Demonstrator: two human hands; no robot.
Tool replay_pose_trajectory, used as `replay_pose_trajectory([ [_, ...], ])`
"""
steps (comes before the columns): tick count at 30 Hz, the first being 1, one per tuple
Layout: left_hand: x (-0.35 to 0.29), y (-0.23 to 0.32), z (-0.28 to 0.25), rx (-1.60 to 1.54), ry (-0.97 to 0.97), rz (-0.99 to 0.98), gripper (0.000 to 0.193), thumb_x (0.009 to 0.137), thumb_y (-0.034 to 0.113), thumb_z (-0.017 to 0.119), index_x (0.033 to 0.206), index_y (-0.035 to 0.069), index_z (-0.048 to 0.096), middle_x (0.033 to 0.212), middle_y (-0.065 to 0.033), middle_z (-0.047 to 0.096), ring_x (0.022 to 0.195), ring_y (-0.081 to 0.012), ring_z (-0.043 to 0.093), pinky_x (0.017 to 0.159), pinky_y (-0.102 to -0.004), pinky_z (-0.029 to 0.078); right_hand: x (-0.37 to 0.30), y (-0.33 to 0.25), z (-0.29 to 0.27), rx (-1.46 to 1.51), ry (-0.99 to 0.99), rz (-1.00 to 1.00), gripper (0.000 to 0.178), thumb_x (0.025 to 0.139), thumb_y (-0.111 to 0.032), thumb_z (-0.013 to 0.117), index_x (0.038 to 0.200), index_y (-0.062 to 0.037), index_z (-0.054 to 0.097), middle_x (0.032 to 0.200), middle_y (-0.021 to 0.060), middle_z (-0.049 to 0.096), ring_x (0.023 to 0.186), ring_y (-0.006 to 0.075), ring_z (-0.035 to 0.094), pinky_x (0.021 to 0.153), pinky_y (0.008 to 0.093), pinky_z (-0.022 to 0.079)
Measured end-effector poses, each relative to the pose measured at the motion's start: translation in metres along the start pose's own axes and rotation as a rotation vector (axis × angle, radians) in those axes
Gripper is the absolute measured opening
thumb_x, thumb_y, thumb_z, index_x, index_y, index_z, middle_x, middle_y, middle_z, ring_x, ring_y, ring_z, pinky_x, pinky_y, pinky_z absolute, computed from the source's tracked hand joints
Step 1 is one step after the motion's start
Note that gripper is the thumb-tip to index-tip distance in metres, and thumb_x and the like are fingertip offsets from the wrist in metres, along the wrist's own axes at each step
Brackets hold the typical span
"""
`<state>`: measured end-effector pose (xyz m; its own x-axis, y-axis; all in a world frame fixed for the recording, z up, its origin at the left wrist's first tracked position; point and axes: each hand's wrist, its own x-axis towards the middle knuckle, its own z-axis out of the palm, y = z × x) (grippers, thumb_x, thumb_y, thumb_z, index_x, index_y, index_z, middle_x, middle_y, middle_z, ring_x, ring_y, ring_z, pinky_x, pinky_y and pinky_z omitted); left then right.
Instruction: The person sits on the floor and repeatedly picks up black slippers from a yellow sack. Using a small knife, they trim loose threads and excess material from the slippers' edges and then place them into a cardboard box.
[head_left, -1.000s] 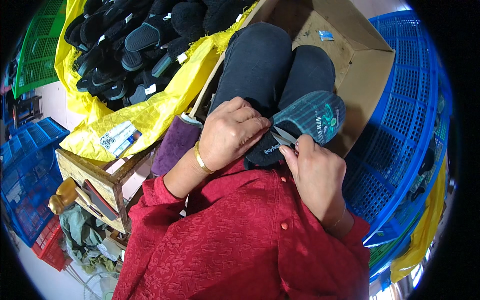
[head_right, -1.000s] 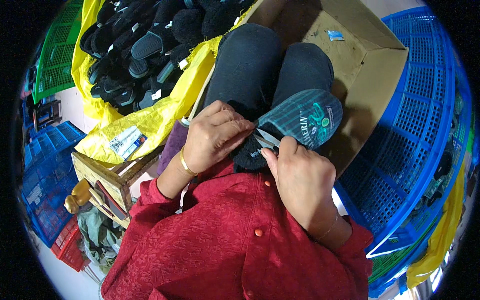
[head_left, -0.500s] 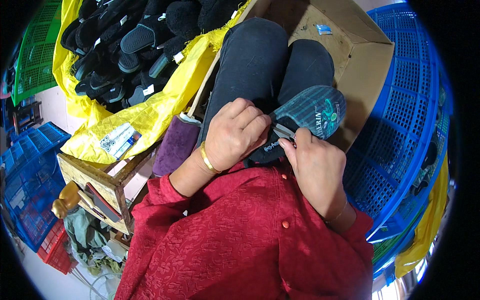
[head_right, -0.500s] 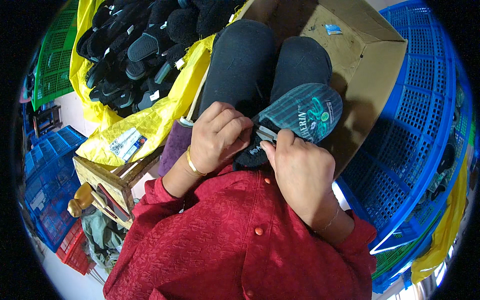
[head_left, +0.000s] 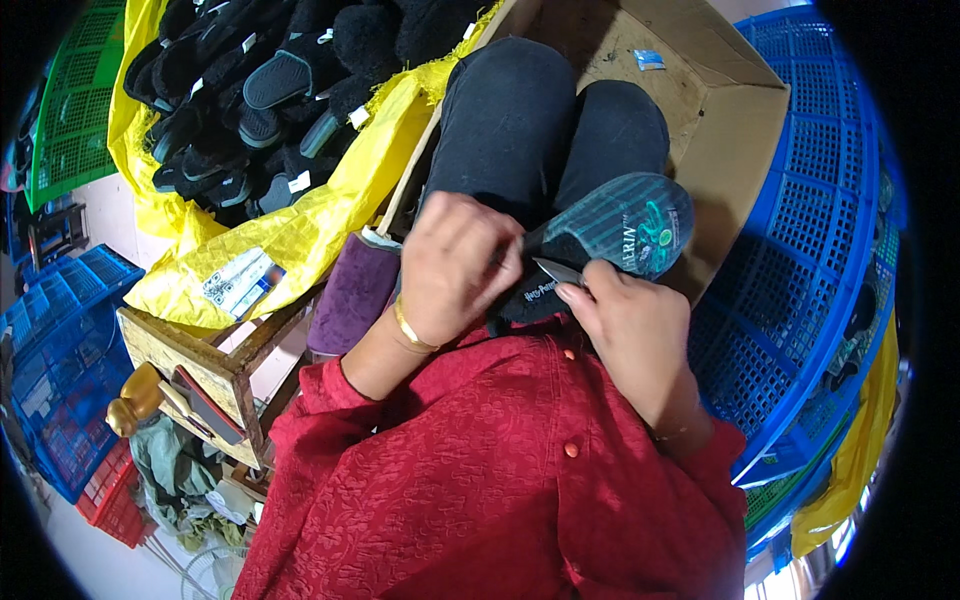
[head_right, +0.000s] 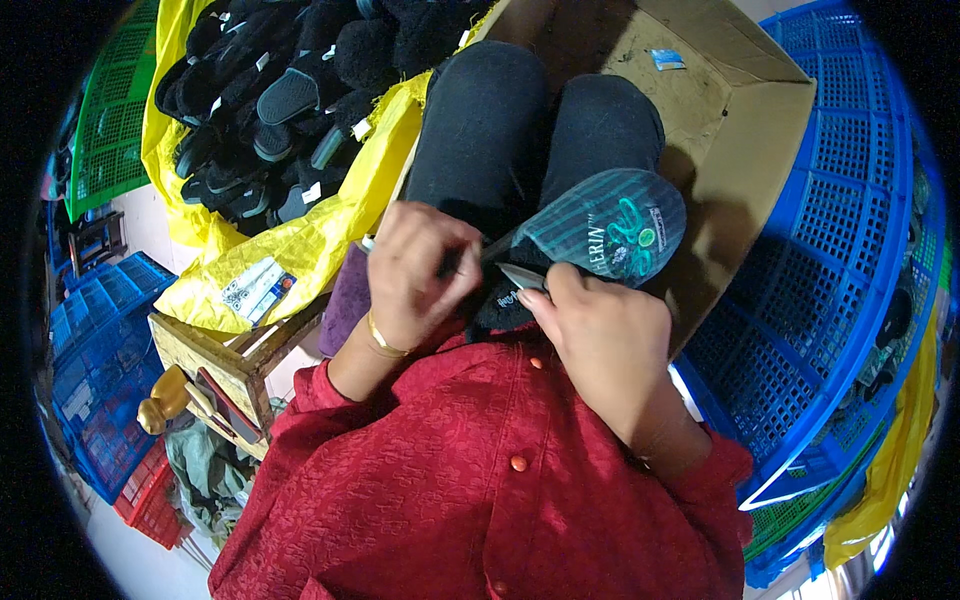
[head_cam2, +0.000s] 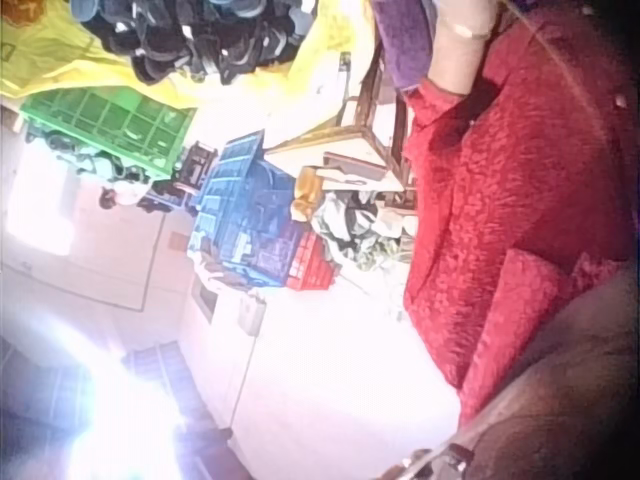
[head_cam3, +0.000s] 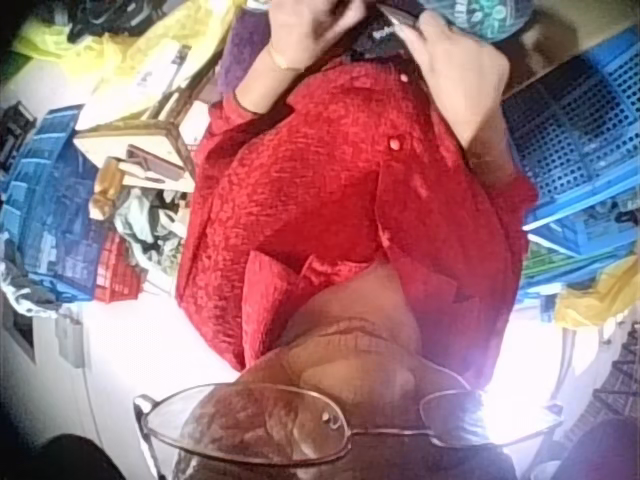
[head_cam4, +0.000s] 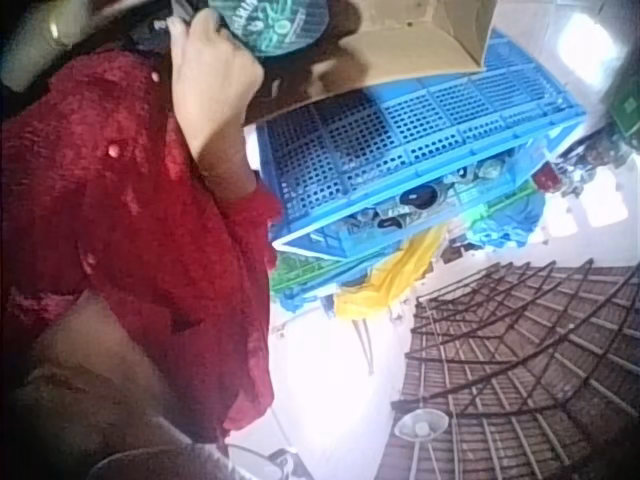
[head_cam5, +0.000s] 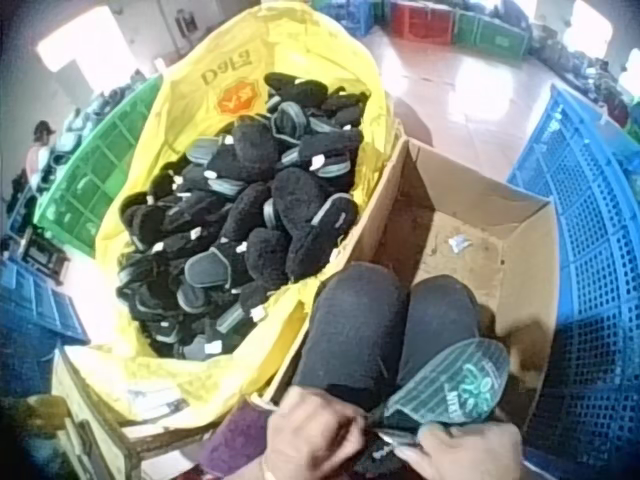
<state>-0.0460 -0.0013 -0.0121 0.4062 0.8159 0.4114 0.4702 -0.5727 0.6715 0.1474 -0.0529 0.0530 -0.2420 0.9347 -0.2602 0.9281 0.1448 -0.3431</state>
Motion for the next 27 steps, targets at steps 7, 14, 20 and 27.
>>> replay_pose_trajectory([
  [7, -0.01, 0.004, -0.015, -0.091, -0.035, -0.268, 0.012, 0.07, 0.003, 0.07, 0.079, 0.007, 0.062, 0.076, -0.0058, 0.059, 0.072, -0.0247, 0.056, 0.065, -0.0335, 0.046, -0.023, 0.056, -0.021, 0.996, 0.43, 0.27, 0.019, 0.095, -0.021, 0.06, 0.089, -0.0036, 0.056, 0.072, 0.0018, 0.055, 0.065, 0.0069, 0.054, 0.057, 0.0229, 0.042],
  [14, -0.015, 0.027, -0.017, 0.346, -0.09, -0.216, 0.022, 0.07, 0.011, 0.075, 0.091, 0.011, 0.067, 0.099, -0.0057, 0.063, 0.094, -0.0276, 0.055, 0.083, -0.0381, 0.044, -0.006, 0.102, 0.025, 0.45, 0.57, 0.544, 0.028, 0.094, -0.023, 0.063, 0.106, 0.0028, 0.059, 0.087, 0.0091, 0.067, 0.08, 0.0144, 0.061, 0.073, 0.0283, 0.049],
  [20, -0.015, 0.031, 0.02, -0.026, -0.225, -0.048, 0.025, 0.067, 0.02, 0.079, 0.089, 0.014, 0.069, 0.091, -0.0013, 0.059, 0.087, -0.0245, 0.053, 0.075, -0.0353, 0.044, 0.005, 0.09, 0.031, 0.631, 0.47, 0.569, 0.037, 0.092, -0.028, 0.065, 0.112, 0.0026, 0.059, 0.094, 0.0095, 0.068, 0.085, 0.0138, 0.062, 0.078, 0.0273, 0.049],
  [27, -0.021, 0.015, 0.026, -0.073, -0.168, -0.042, 0.015, 0.07, 0.015, 0.076, 0.081, 0.01, 0.066, 0.089, -0.0032, 0.06, 0.086, -0.0248, 0.054, 0.075, -0.0359, 0.044, 0.002, 0.092, 0.037, 0.621, 0.418, 0.567, 0.039, 0.093, -0.03, 0.063, 0.113, 0.0024, 0.059, 0.092, 0.0134, 0.068, 0.084, 0.0176, 0.063, 0.078, 0.03, 0.049],
])
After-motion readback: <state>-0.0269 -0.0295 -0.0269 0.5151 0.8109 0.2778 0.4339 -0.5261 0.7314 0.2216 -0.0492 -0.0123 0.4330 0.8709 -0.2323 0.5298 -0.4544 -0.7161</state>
